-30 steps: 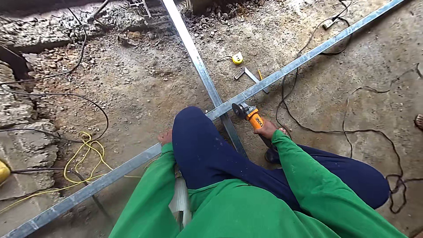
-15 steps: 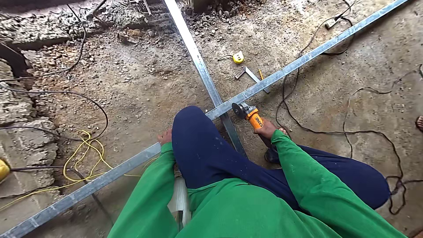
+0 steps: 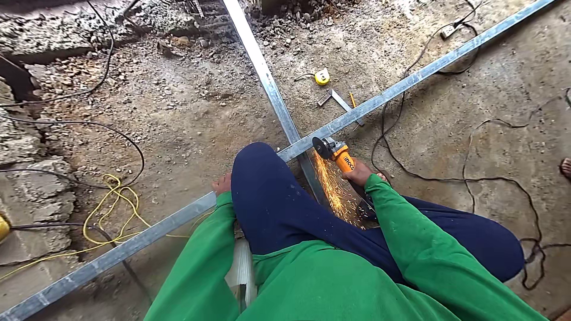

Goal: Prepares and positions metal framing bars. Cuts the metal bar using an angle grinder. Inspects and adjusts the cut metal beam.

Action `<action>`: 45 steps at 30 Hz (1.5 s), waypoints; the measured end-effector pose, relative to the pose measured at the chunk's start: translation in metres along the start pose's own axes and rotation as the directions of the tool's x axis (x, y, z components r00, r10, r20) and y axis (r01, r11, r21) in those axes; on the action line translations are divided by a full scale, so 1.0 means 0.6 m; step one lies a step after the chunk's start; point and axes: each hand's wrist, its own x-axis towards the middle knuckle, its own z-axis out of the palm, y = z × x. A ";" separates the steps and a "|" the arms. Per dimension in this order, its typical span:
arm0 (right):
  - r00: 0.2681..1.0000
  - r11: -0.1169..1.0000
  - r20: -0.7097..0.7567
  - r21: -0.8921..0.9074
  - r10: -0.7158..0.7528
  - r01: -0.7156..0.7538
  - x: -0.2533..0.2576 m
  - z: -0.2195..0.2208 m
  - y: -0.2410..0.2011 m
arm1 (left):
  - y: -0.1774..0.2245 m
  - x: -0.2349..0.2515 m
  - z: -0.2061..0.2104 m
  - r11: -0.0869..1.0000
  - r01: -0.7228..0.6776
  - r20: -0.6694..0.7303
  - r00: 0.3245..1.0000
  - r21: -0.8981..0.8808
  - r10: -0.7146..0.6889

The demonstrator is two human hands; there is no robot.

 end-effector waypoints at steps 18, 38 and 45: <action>1.000 0.999 -0.021 0.047 -0.017 0.018 0.013 0.005 -0.006 | 0.013 -0.009 -0.010 0.957 -0.086 0.081 0.995 0.276 0.066; 1.000 1.000 -0.024 0.017 0.003 -0.002 0.006 0.005 -0.029 | -0.001 0.005 -0.005 0.973 -0.092 0.063 0.995 0.210 0.080; 1.000 0.999 -0.014 0.045 -0.012 0.013 0.011 0.003 -0.029 | -0.007 0.011 0.000 0.977 -0.094 0.049 0.995 0.193 0.087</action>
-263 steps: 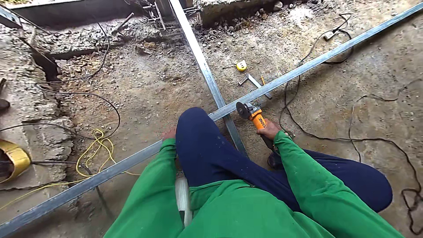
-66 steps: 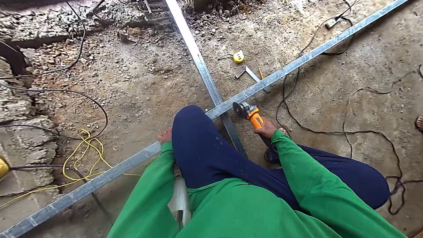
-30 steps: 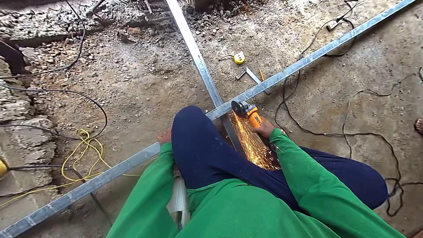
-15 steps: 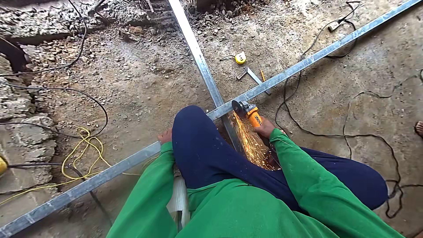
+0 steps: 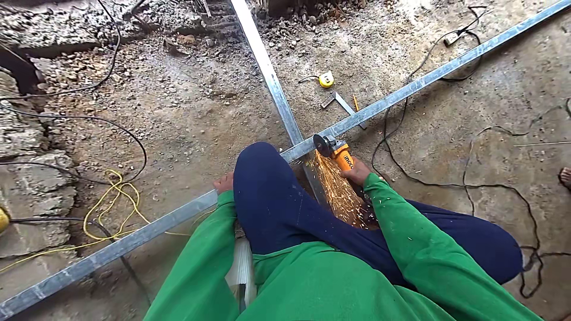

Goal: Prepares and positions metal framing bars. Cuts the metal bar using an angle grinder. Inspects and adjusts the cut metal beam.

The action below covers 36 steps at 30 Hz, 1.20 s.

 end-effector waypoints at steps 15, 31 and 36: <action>1.000 1.000 -0.016 -0.028 -0.011 0.010 0.015 -0.001 -0.001 | -0.003 0.001 0.000 0.978 -0.076 0.070 0.995 0.196 0.064; 1.000 0.992 -0.009 -0.127 0.002 -0.003 0.030 -0.002 -0.005 | 0.004 -0.006 -0.005 0.978 -0.063 0.077 0.996 0.198 0.048; 1.000 0.992 -0.001 0.120 -0.030 0.030 0.016 0.009 0.004 | 0.009 -0.013 -0.016 0.919 -0.151 0.141 0.984 0.363 0.106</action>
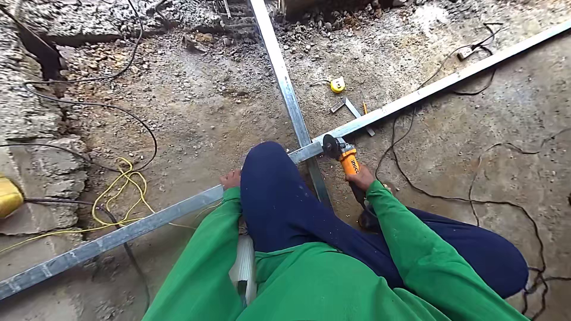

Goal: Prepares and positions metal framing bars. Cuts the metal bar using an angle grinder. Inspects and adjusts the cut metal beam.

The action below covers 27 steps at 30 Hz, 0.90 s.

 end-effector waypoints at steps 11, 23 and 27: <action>0.984 0.959 -0.171 0.264 -0.057 0.102 -0.020 -0.044 -0.014 | -0.006 0.003 -0.029 0.971 -0.153 0.050 0.988 0.184 0.146; 0.958 0.921 -0.277 0.387 0.069 0.045 -0.059 -0.076 0.003 | -0.090 0.071 -0.144 0.897 0.066 0.055 0.993 0.438 -0.100; 0.936 0.804 -0.341 0.579 0.088 0.135 -0.043 -0.096 -0.015 | 0.099 -0.015 -0.256 0.913 -0.278 0.030 0.959 0.299 0.282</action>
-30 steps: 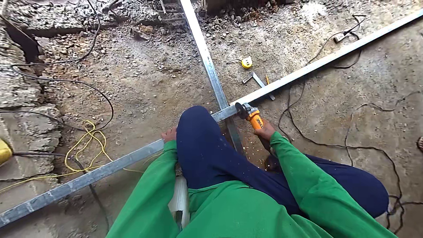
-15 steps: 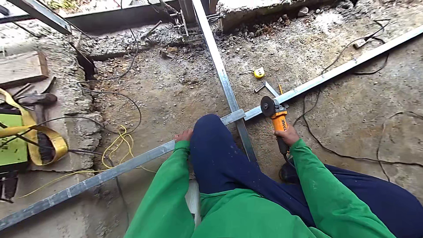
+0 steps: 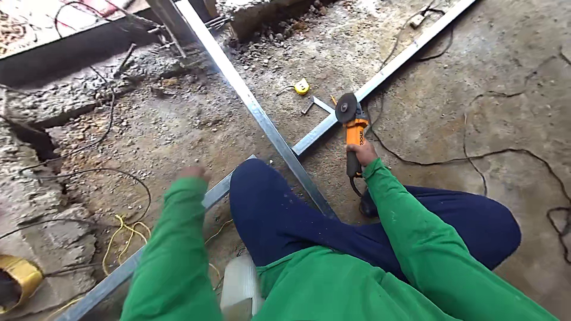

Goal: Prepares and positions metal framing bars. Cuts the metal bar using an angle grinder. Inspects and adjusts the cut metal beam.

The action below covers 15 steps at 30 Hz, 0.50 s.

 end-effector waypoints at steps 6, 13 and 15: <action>0.996 0.912 -0.093 0.409 0.000 0.039 0.014 -0.023 -0.076 | 0.393 -0.082 0.033 0.639 -0.680 -0.048 0.698 -0.359 0.715; 0.979 0.770 -0.202 0.623 -0.013 0.139 0.014 -0.093 -0.172 | 0.659 -0.095 0.134 0.455 -0.455 0.093 0.621 -0.765 0.778; 0.973 0.767 -0.228 0.621 -0.017 0.159 0.018 -0.120 -0.188 | 0.694 -0.097 0.134 0.454 -0.499 0.044 0.636 -0.738 0.770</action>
